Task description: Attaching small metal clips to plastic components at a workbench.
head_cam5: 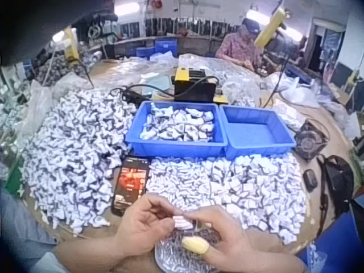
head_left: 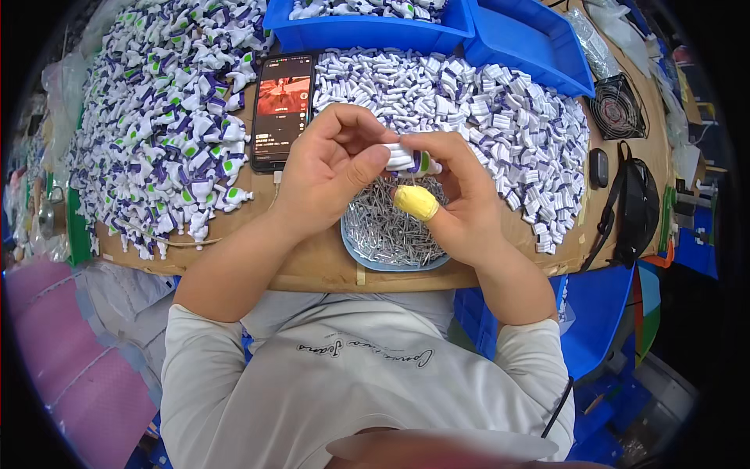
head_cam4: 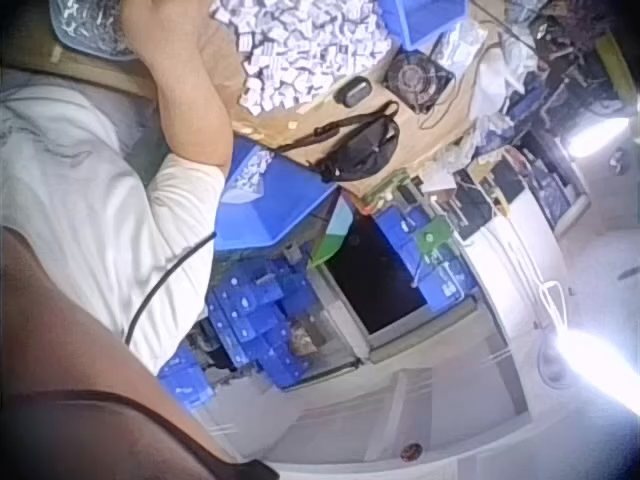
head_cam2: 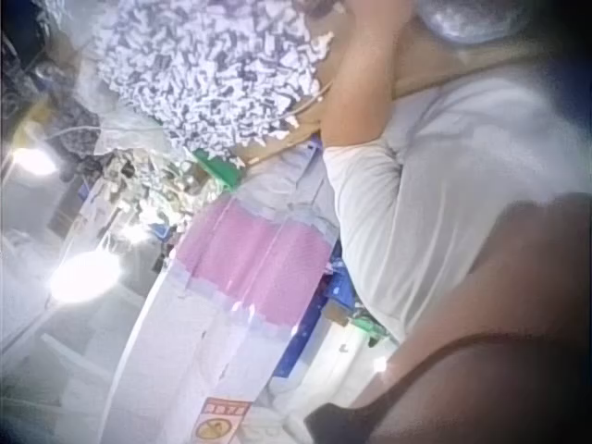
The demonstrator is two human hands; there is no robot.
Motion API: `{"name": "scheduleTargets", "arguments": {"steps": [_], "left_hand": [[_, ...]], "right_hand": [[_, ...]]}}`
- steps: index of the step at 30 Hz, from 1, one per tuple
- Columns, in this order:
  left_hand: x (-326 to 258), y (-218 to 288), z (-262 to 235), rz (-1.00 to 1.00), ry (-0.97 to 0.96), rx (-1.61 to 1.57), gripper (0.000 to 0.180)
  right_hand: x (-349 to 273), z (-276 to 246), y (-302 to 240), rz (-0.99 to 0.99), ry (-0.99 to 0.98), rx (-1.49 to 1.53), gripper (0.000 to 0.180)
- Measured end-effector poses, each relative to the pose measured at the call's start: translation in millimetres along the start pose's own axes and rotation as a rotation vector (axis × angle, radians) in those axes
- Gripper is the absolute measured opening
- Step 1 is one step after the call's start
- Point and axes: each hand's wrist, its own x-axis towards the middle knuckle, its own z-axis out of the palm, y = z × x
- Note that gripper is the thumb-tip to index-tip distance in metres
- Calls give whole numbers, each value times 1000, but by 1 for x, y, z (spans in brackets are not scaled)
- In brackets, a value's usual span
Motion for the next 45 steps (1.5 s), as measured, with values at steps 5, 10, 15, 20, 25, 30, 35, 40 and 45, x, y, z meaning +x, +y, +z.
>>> {"name": "scheduleTargets", "arguments": {"steps": [5,10,15,20,25,30,35,40,45], "left_hand": [[1,2,0,-212,-67,59,22],[2,2,-5,-163,-196,287,26],[4,3,-5,-50,-170,357,29],[3,3,-9,-40,-331,304,30],[1,12,-9,-268,-406,244,31],[1,18,-6,-375,-460,113,33],[1,21,-8,-343,-578,111,33],[2,24,-4,-311,-581,153,33],[1,26,-5,-316,-587,193,33]], "right_hand": [[-2,0,0,55,19,-3,43],[-3,1,4,-37,18,9,39],[-6,9,-2,64,110,130,40],[-9,7,-1,-67,126,86,40],[-10,5,-1,-117,56,77,40],[-9,3,1,-233,-3,99,49],[-7,-2,2,-372,-84,49,57],[-4,1,3,-478,-72,61,52],[-3,0,3,-471,-79,54,48]]}}
